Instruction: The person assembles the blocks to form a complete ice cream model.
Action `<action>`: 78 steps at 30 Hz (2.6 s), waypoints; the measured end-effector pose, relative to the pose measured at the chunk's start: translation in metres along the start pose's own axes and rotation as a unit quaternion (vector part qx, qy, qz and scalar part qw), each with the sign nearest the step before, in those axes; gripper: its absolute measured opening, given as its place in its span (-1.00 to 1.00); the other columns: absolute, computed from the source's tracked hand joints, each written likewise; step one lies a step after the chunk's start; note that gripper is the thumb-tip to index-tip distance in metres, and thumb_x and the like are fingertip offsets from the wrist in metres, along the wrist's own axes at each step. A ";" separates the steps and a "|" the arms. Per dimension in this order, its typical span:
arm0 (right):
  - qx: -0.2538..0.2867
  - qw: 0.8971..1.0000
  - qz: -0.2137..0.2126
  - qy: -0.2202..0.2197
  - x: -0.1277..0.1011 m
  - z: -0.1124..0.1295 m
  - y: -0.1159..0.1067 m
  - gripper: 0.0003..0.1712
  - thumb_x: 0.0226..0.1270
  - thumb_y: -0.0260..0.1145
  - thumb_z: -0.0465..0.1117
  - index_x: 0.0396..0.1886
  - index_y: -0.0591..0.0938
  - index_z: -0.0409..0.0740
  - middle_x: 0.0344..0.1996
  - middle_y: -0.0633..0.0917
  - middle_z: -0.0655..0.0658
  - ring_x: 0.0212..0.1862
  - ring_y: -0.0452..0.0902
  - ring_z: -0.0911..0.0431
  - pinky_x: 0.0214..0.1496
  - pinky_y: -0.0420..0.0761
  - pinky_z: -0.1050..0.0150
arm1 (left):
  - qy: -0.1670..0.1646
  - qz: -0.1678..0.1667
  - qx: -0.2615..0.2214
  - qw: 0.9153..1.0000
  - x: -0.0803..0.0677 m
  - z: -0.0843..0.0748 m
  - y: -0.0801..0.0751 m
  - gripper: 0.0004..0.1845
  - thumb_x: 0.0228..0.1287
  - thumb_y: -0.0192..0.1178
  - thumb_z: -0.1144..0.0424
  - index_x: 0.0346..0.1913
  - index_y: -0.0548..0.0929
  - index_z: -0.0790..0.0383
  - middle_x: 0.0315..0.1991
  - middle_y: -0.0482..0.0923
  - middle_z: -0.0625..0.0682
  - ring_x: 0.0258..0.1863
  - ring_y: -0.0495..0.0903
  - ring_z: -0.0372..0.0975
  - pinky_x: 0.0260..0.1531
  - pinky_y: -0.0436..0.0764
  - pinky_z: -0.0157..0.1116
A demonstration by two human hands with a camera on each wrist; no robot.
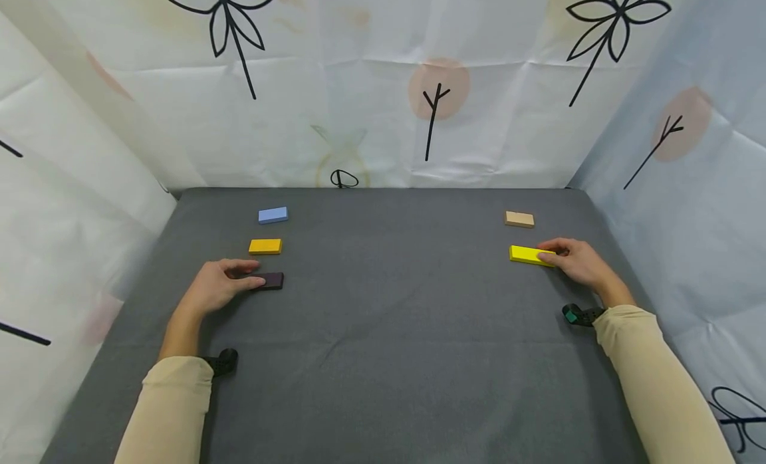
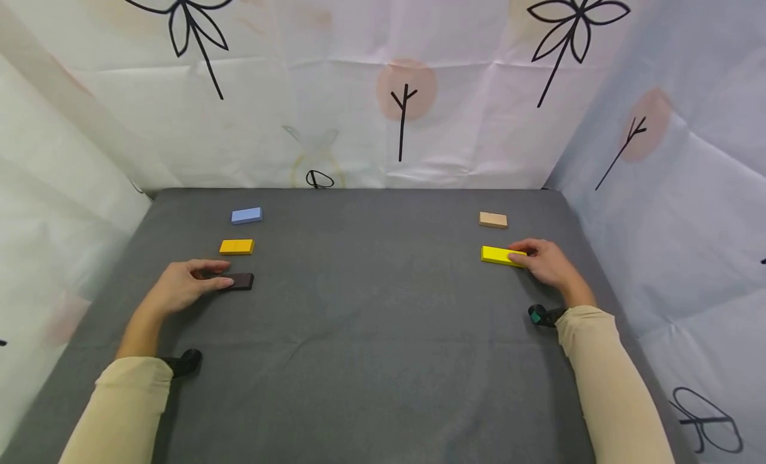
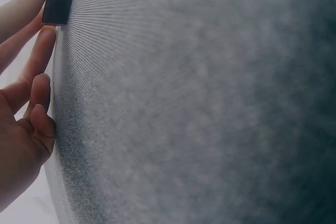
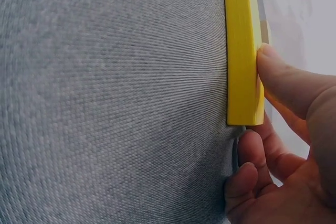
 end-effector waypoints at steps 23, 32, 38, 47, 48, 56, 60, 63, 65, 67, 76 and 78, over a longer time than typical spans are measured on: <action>0.007 0.999 -0.018 -0.027 0.005 0.010 0.008 -0.46 0.57 0.22 -0.03 0.25 0.59 -0.41 0.14 0.52 -0.44 0.05 0.43 -0.22 -0.06 0.43 0.13 | -0.012 -0.020 -0.007 1.000 0.018 -0.013 0.012 -0.37 0.23 0.37 -0.24 0.19 0.73 0.13 0.42 0.42 0.37 0.43 0.35 0.24 0.36 0.34 0.26; 0.020 0.999 -0.005 -0.031 0.013 0.026 0.020 -0.49 0.55 0.25 -0.06 0.23 0.61 -0.38 0.13 0.53 -0.40 -0.01 0.43 -0.15 -0.09 0.42 0.18 | -0.039 -0.049 -0.027 0.998 0.030 -0.030 0.023 -0.44 0.23 0.42 -0.15 0.16 0.75 0.15 0.27 0.56 0.34 0.28 0.46 0.14 0.31 0.41 0.13; 0.024 0.999 0.002 -0.042 0.016 0.038 0.027 -0.52 0.52 0.29 -0.08 0.20 0.63 -0.38 0.13 0.54 -0.41 0.00 0.45 -0.15 -0.06 0.43 0.17 | -0.047 -0.054 -0.033 0.997 0.037 -0.042 0.035 -0.47 0.22 0.44 -0.14 0.12 0.77 0.12 0.12 0.70 0.25 0.20 0.52 0.07 0.27 0.45 0.08; 0.022 0.998 0.012 -0.054 0.020 0.054 0.036 -0.54 0.52 0.29 -0.08 0.16 0.65 -0.36 0.08 0.58 -0.39 -0.02 0.44 -0.12 -0.07 0.42 0.19 | -0.025 -0.053 -0.024 0.998 0.048 -0.065 0.045 -0.57 0.27 0.43 -0.04 0.09 0.78 0.12 0.11 0.71 0.21 0.13 0.59 0.06 0.12 0.56 0.00; 0.023 0.998 0.015 -0.053 0.020 0.056 0.037 -0.55 0.52 0.29 -0.08 0.17 0.65 -0.36 0.08 0.58 -0.39 -0.02 0.44 -0.12 -0.07 0.42 0.19 | -0.025 -0.053 -0.026 0.998 0.049 -0.067 0.046 -0.57 0.28 0.42 -0.03 0.10 0.78 0.13 0.13 0.70 0.21 0.16 0.59 0.07 0.13 0.56 0.01; 0.016 0.997 0.022 -0.070 0.025 0.067 0.040 -0.58 0.52 0.29 -0.12 0.16 0.66 -0.35 0.08 0.59 -0.38 0.00 0.45 -0.11 -0.03 0.43 0.17 | -0.027 -0.068 -0.036 0.997 0.054 -0.079 0.055 -0.60 0.29 0.42 0.02 0.08 0.78 0.16 0.15 0.70 0.21 0.23 0.58 0.10 0.21 0.56 0.04; 0.018 0.997 0.027 -0.071 0.027 0.072 0.043 -0.59 0.51 0.29 -0.12 0.15 0.66 -0.35 0.10 0.58 -0.39 0.02 0.45 -0.13 0.01 0.44 0.14 | -0.029 -0.064 -0.042 0.997 0.056 -0.085 0.058 -0.60 0.29 0.42 0.02 0.10 0.78 0.15 0.17 0.69 0.20 0.23 0.57 0.09 0.22 0.56 0.04; 0.019 0.997 0.032 -0.069 0.027 0.074 0.045 -0.58 0.52 0.29 -0.12 0.15 0.65 -0.35 0.11 0.57 -0.39 0.02 0.45 -0.14 0.03 0.45 0.10 | -0.029 -0.059 -0.043 0.997 0.059 -0.089 0.061 -0.59 0.30 0.41 0.01 0.12 0.77 0.13 0.19 0.68 0.19 0.24 0.56 0.08 0.23 0.55 0.04; 0.020 0.997 0.034 -0.068 0.026 0.076 0.047 -0.59 0.52 0.29 -0.12 0.15 0.65 -0.35 0.11 0.57 -0.39 0.03 0.45 -0.14 0.04 0.46 0.09 | -0.027 -0.056 -0.041 0.997 0.062 -0.091 0.063 -0.59 0.30 0.41 0.01 0.12 0.77 0.13 0.19 0.68 0.19 0.23 0.57 0.08 0.22 0.56 0.04; 0.021 0.997 0.035 -0.070 0.026 0.078 0.048 -0.59 0.51 0.29 -0.13 0.15 0.65 -0.36 0.10 0.58 -0.39 0.02 0.46 -0.14 0.02 0.46 0.09 | -0.027 -0.053 -0.043 0.997 0.064 -0.094 0.065 -0.60 0.30 0.41 0.02 0.11 0.78 0.13 0.17 0.69 0.18 0.20 0.58 0.07 0.20 0.57 0.03; 0.034 0.995 0.036 -0.087 0.026 0.090 0.056 -0.63 0.48 0.33 -0.16 0.09 0.68 -0.35 -0.04 0.62 -0.32 -0.09 0.45 -0.04 -0.08 0.43 0.21 | -0.023 -0.046 -0.062 0.997 0.074 -0.104 0.073 -0.62 0.24 0.46 0.01 0.04 0.80 0.13 0.08 0.73 0.16 0.15 0.60 0.04 0.14 0.59 -0.02; 0.037 0.995 0.039 -0.086 0.027 0.092 0.059 -0.64 0.47 0.34 -0.17 0.07 0.69 -0.35 -0.11 0.61 -0.28 -0.14 0.44 -0.01 -0.13 0.42 0.23 | -0.020 -0.047 -0.062 0.997 0.077 -0.107 0.075 -0.62 0.23 0.47 0.01 0.03 0.81 0.12 0.07 0.74 0.15 0.15 0.60 0.04 0.14 0.59 -0.02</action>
Point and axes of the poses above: each hand's wrist, its own x-axis towards the middle knuckle, its own y-axis out of the palm, z = x × y, the point moved 4 cm from there along x, towards the middle knuckle
